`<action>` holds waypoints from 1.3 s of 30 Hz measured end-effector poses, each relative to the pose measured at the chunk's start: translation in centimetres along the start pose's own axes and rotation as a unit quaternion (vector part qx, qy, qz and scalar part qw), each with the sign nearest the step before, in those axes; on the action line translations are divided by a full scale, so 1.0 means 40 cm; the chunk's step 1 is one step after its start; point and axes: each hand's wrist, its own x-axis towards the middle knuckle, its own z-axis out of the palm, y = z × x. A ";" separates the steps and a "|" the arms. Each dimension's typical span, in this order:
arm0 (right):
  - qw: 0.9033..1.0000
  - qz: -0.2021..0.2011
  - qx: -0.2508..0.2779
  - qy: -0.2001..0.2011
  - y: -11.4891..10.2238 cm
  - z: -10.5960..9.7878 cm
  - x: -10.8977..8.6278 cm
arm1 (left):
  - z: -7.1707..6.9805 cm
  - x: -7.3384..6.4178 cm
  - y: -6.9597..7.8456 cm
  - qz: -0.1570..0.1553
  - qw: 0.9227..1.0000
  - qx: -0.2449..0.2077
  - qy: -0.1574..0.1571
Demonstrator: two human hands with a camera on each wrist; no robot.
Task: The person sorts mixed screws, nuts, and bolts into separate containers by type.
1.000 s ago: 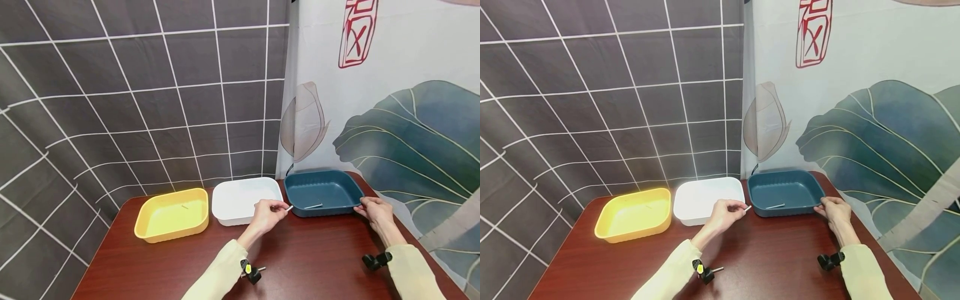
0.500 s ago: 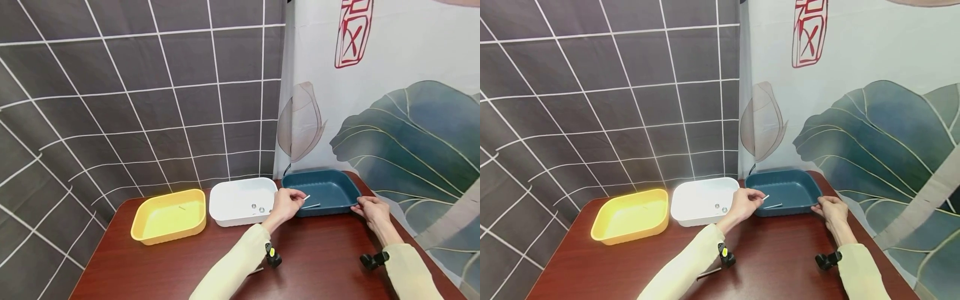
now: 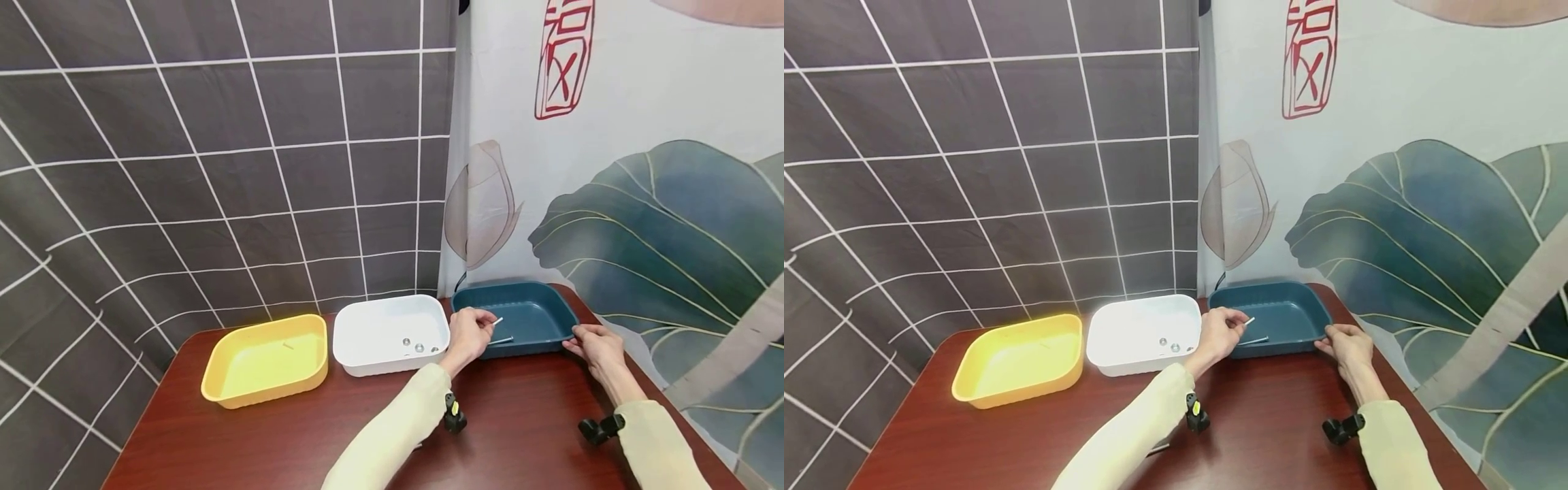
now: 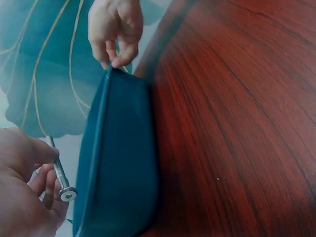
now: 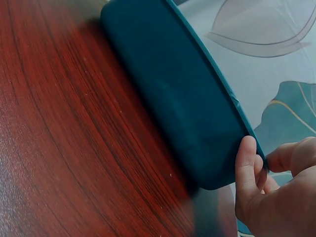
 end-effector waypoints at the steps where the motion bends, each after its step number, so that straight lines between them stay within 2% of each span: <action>1: 1.000 0.000 -0.004 0.000 0.002 0.000 -0.001 | 0.002 -0.001 -0.005 0.003 1.000 0.004 0.002; 10: 1.000 -0.006 -0.002 0.000 0.005 0.001 -0.001 | 0.018 0.000 -0.021 0.041 0.999 0.003 0.017; 18: 1.000 0.000 -0.010 -0.007 0.004 0.004 -0.004 | 0.016 -0.009 -0.026 0.051 0.997 -0.038 0.047; 24: 1.000 0.001 -0.008 -0.011 0.000 -0.003 -0.003 | -0.018 -0.019 -0.040 0.046 0.994 -0.074 0.064; 30: 1.000 -0.004 -0.004 -0.007 -0.004 -0.001 -0.001 | -0.067 -0.041 -0.076 0.034 0.991 -0.104 0.071; 36: 1.000 -0.001 -0.007 -0.007 -0.003 -0.002 0.000 | -0.107 -0.066 -0.106 0.020 0.989 -0.126 0.069; 39: 1.000 0.004 -0.004 -0.007 -0.003 -0.003 -0.001 | -0.124 -0.081 -0.114 0.003 0.990 -0.126 0.064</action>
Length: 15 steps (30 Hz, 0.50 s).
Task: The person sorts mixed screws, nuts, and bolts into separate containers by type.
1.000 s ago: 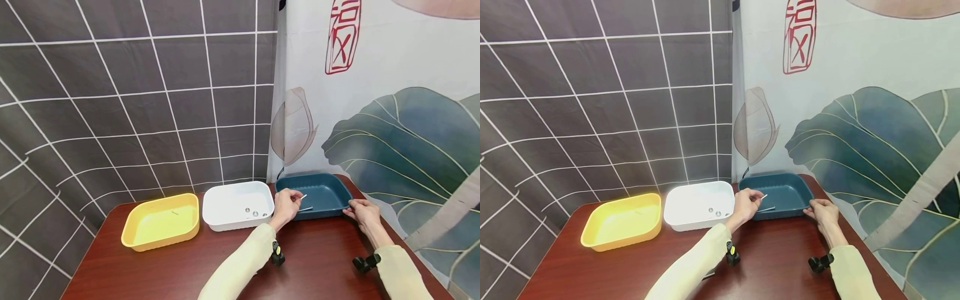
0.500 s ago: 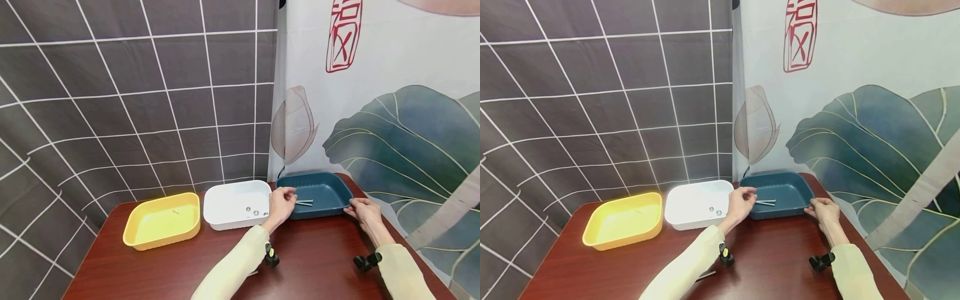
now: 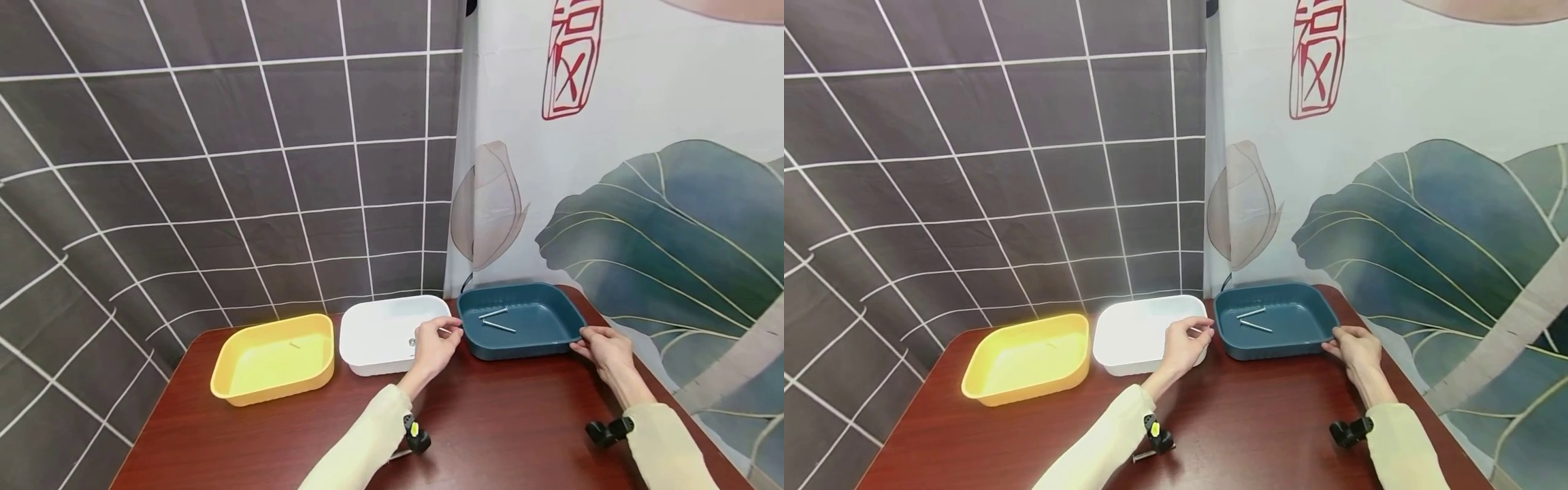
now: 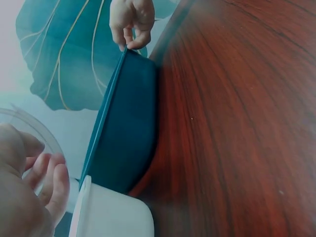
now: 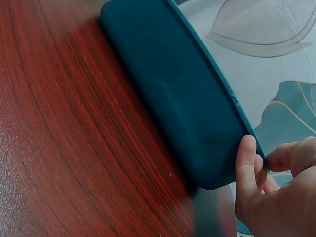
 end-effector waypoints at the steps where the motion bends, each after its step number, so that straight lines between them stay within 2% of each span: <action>1: 1.000 0.002 0.003 0.000 0.000 -0.001 -0.001 | -0.005 -0.005 -0.002 -0.004 1.000 -0.002 0.000; 10: 1.000 0.001 0.013 -0.007 0.004 -0.009 0.004 | -0.057 -0.043 -0.017 0.010 1.000 -0.020 -0.004; 15: 1.000 0.002 0.020 -0.015 0.005 -0.007 0.005 | -0.092 -0.077 -0.022 0.007 1.000 -0.023 -0.013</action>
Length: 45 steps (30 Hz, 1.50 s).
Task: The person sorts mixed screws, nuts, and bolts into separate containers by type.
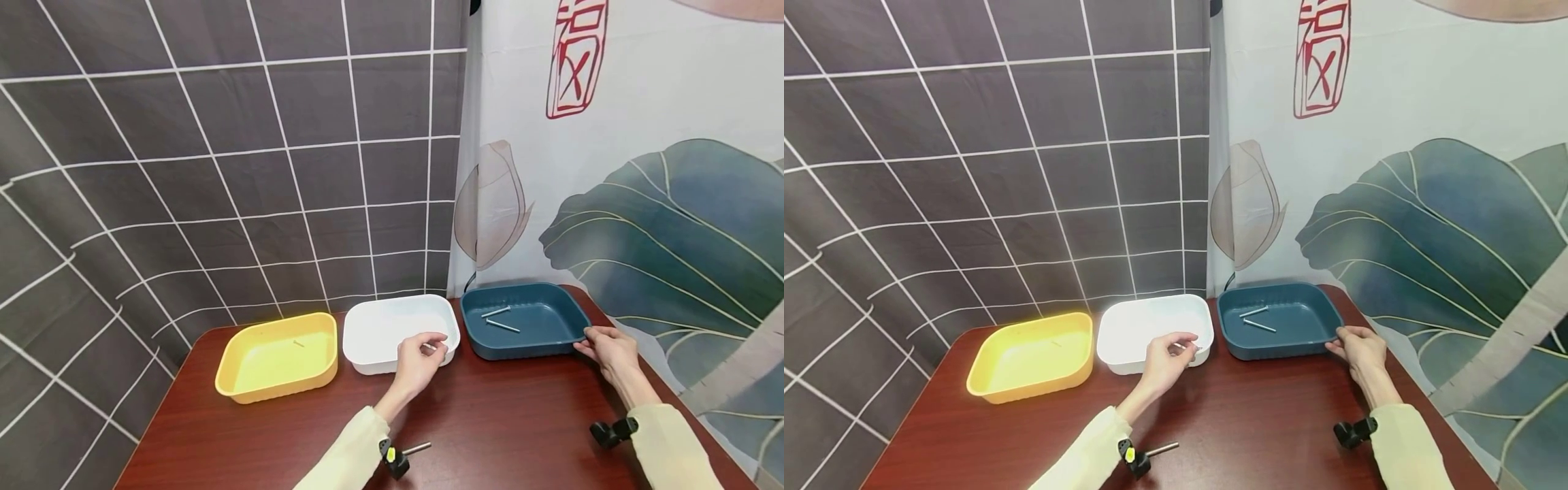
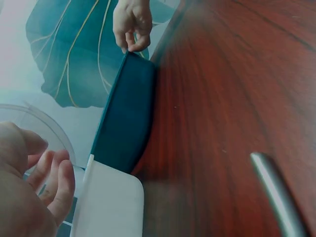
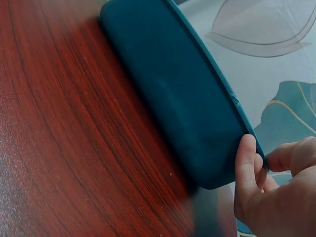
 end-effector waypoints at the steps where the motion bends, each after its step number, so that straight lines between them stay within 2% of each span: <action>1: 1.000 0.002 0.005 0.000 -0.001 0.001 0.000 | -0.007 -0.008 0.000 -0.004 1.000 -0.007 -0.003; 7: 1.000 0.006 0.009 0.002 -0.009 0.005 -0.003 | -0.047 -0.054 -0.006 -0.043 0.996 -0.071 -0.020; 9: 1.000 0.007 0.009 0.002 -0.011 0.006 -0.004 | -0.058 -0.066 -0.011 -0.050 0.996 -0.077 -0.022; 15: 1.000 0.010 0.016 0.005 -0.009 0.005 -0.005 | -0.081 -0.097 -0.017 -0.063 0.996 -0.060 -0.031; 18: 1.000 0.012 0.018 0.006 -0.006 0.003 -0.004 | -0.086 -0.109 -0.017 -0.060 0.996 -0.057 -0.034; 21: 1.000 0.015 0.024 0.007 -0.005 0.003 -0.005 | -0.092 -0.120 -0.020 -0.053 0.997 -0.048 -0.032; 27: 1.000 0.019 0.022 0.006 -0.005 0.003 -0.004 | -0.107 -0.144 -0.030 -0.066 0.997 -0.025 -0.023; 37: 1.000 0.015 0.008 0.001 -0.007 0.004 -0.004 | -0.132 -0.176 -0.042 -0.063 0.997 -0.016 -0.036; 45: 1.000 0.016 0.018 0.001 -0.007 0.002 -0.002 | -0.135 -0.197 -0.047 -0.076 0.996 -0.026 -0.047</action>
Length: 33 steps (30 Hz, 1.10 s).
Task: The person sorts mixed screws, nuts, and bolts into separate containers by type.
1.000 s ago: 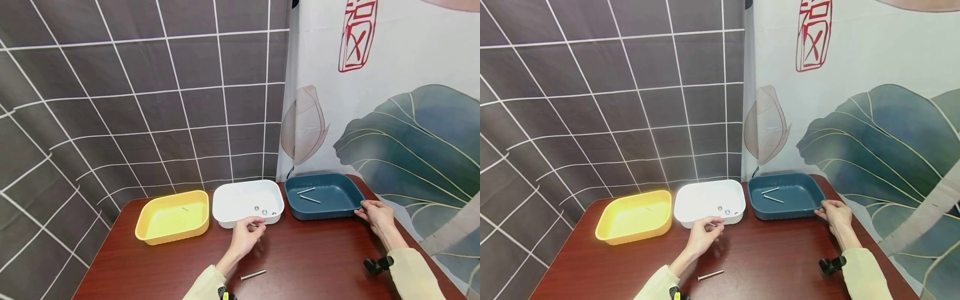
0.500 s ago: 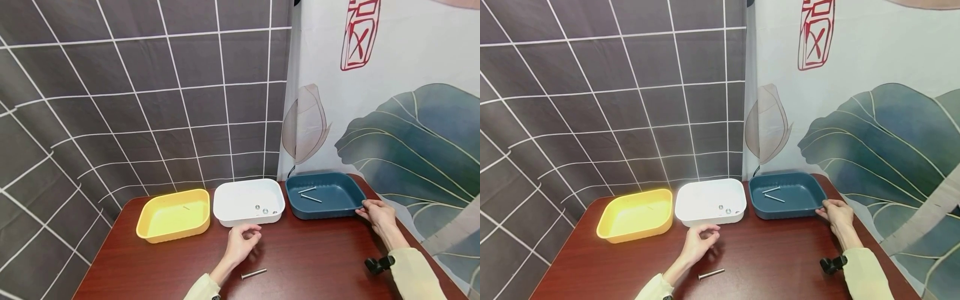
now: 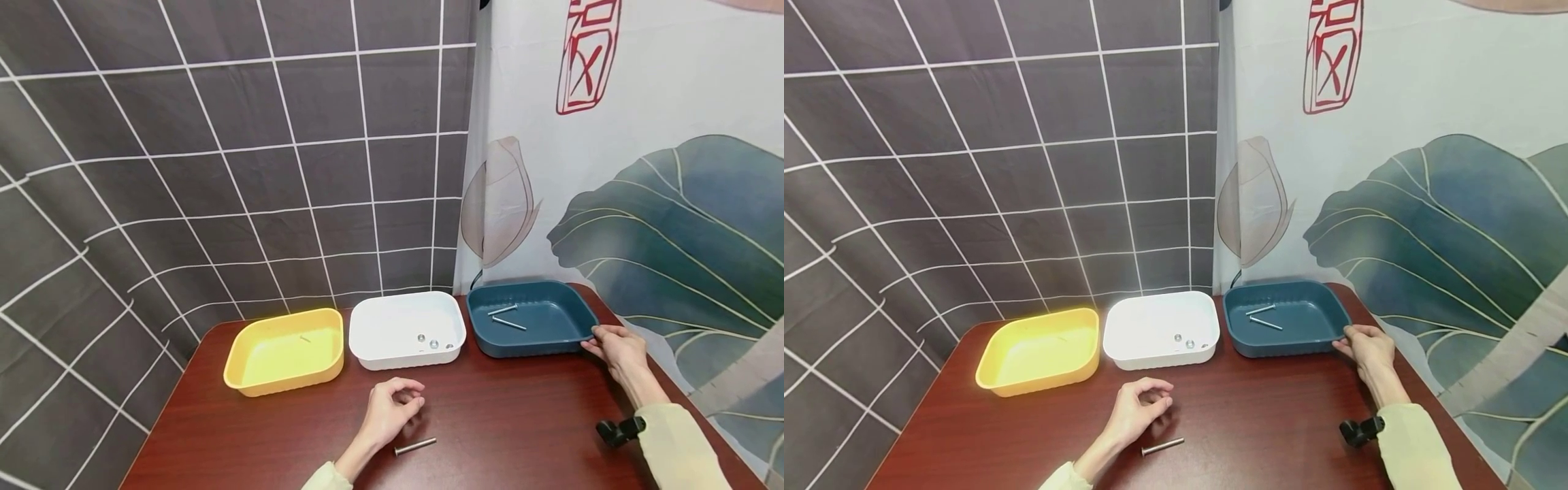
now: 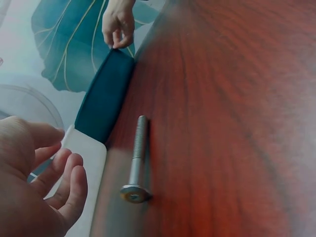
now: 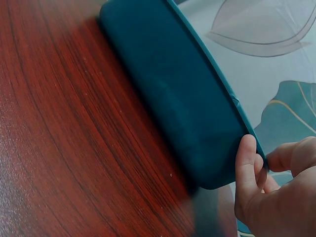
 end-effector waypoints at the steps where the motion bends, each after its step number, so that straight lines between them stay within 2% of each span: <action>1: 1.000 -0.001 -0.001 0.000 0.000 0.000 0.000 | 0.000 -0.004 -0.001 0.000 1.000 0.002 -0.002; 12: 1.000 -0.006 -0.018 0.006 -0.001 0.000 -0.001 | -0.007 -0.046 -0.023 0.034 0.998 0.036 -0.024; 19: 1.000 -0.004 -0.005 0.005 -0.001 0.001 0.001 | -0.011 -0.074 -0.038 0.045 0.997 0.044 -0.043; 26: 1.000 -0.007 -0.009 0.003 -0.001 0.000 0.002 | -0.006 -0.092 -0.041 0.064 0.996 0.047 -0.041; 33: 1.000 -0.005 -0.017 0.002 0.000 0.001 0.001 | 0.002 -0.110 -0.053 0.070 0.995 0.058 -0.038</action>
